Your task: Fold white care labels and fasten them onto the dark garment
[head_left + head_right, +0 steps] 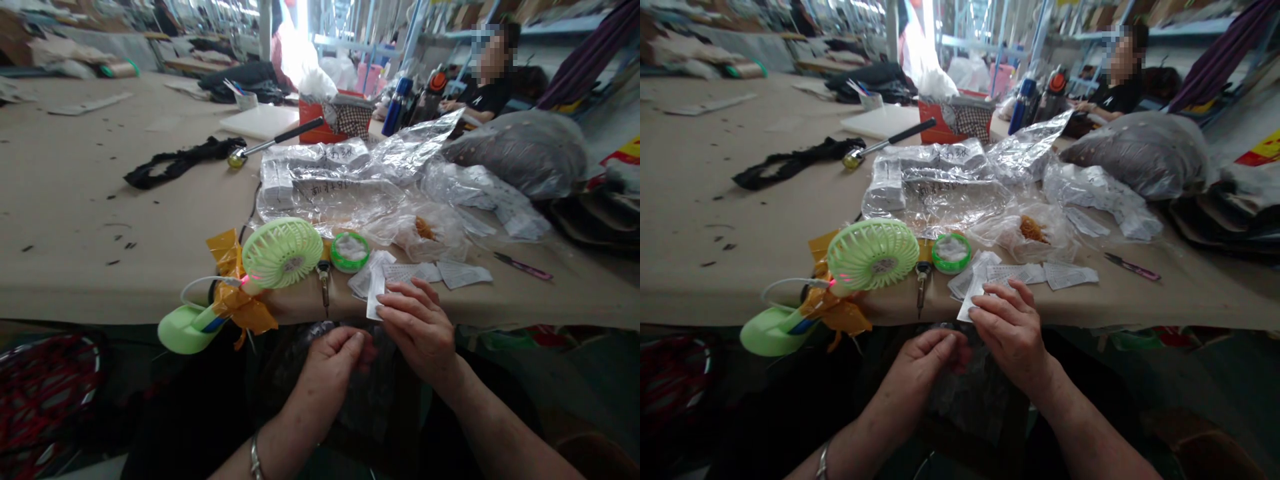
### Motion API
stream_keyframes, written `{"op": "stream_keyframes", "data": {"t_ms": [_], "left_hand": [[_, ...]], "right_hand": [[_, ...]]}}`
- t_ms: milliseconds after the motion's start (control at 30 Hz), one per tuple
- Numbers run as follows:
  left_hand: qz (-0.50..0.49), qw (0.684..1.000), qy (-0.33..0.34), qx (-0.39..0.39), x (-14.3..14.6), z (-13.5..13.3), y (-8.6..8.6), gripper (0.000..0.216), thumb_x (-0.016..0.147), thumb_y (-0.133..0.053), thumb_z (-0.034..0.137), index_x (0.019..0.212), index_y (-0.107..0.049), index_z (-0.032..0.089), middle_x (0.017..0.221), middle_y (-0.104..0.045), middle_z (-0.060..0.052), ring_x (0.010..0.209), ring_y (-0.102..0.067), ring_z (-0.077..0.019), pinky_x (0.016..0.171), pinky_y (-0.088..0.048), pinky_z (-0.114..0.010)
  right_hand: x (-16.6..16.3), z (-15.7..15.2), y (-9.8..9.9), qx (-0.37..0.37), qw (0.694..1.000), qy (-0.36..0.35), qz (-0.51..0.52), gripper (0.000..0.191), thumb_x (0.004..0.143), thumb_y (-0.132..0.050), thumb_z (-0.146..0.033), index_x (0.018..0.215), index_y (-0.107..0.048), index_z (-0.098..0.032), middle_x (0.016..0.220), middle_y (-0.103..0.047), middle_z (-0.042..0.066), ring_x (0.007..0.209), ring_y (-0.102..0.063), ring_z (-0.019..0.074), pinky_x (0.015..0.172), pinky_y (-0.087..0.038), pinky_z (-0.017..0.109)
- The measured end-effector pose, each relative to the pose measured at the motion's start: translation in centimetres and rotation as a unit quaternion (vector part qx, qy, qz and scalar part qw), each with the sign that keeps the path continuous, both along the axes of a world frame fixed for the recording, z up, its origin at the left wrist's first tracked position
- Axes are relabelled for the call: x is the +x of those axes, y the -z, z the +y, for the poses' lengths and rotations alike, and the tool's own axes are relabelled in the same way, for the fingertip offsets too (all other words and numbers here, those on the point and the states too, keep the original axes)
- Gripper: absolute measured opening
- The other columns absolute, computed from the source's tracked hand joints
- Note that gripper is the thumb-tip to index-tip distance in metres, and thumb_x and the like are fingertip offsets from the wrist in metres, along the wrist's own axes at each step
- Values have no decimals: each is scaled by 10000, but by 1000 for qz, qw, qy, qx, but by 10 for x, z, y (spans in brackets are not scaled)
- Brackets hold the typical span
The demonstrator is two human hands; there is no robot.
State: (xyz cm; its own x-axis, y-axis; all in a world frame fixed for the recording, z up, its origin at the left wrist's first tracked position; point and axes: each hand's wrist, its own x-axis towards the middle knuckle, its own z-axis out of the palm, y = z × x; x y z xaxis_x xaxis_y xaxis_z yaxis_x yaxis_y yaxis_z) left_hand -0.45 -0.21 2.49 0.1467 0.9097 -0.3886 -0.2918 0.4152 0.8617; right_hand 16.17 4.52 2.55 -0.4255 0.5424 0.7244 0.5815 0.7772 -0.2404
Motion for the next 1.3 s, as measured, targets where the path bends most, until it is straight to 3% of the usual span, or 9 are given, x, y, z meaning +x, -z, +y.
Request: {"op": "stream_keyframes", "data": {"t_ms": [100, 167, 300, 433, 533, 733, 967, 1300], "left_hand": [[-218, 973, -7, -77, 13, 4, -5, 272, 826, -590, 383, 879, -686, 133, 789, -687, -68, 669, -614, -150, 639, -486, -271], [-274, 956, -26, -98, 20, 7, -7, 267, 795, -647, 369, 878, -684, 118, 775, -675, -56, 632, -599, -113, 586, -467, -213], [-245, 961, -46, -117, 29, 14, -10, 156, 732, -715, 230, 804, -670, 100, 697, -657, -31, 562, -578, -79, 514, -438, -163], [-143, 980, -21, -134, 33, 17, -12, 138, 787, -650, 221, 839, -663, 93, 659, -674, -61, 552, -609, -114, 556, -496, -221], [-95, 984, -16, -150, 34, 17, -13, 153, 800, -634, 225, 869, -659, 90, 652, -679, -72, 547, -619, -124, 557, -499, -228], [-112, 976, 3, -186, 35, 18, -17, 159, 833, -577, 211, 905, -640, 83, 707, -695, -101, 566, -635, -142, 584, -515, -259], [-233, 960, -3, -153, 38, 19, -15, 116, 797, -595, 156, 809, -676, 74, 692, -669, -65, 562, -604, -111, 535, -466, -206], [-276, 947, -6, -165, 43, 13, -15, 121, 736, -687, 203, 730, -679, 83, 632, -642, -36, 533, -572, -89, 494, -418, -174]], "right_hand": [[2, -17, 1, -14, 998, -61, -1, 84, 837, -616, -168, 894, -666, -206, 952, -730, 41, 1069, -603, 221, 989, -388, 461], [3, -28, 1, -22, 996, -87, -11, 96, 846, -597, -163, 889, -667, -212, 942, -728, 25, 1071, -599, 209, 999, -386, 449], [12, -31, -1, -25, 996, -75, -38, 156, 840, -599, -152, 979, -655, -193, 959, -718, 34, 1058, -586, 200, 975, -429, 416], [28, -9, -4, -24, 992, 86, -84, 270, 843, -600, -179, 1105, -624, -117, 1040, -682, 125, 1068, -554, 259, 925, -474, 430], [34, 4, -1, -8, 986, 128, -108, 187, 842, -602, -163, 1018, -660, -135, 1001, -698, 108, 1000, -585, 257, 889, -480, 432], [38, 3, 3, -4, 997, 75, -16, 123, 827, -603, -100, 889, -660, -190, 903, -723, 57, 930, -631, 213, 858, -476, 412], [31, -27, 1, -35, 995, -88, -7, 100, 856, -581, -151, 870, -673, -185, 913, -723, 49, 1015, -630, 200, 912, -458, 403], [23, -41, 5, -46, 993, -107, -36, 130, 884, -541, -156, 845, -661, -189, 892, -726, 25, 1012, -627, 175, 946, -450, 371]]}}
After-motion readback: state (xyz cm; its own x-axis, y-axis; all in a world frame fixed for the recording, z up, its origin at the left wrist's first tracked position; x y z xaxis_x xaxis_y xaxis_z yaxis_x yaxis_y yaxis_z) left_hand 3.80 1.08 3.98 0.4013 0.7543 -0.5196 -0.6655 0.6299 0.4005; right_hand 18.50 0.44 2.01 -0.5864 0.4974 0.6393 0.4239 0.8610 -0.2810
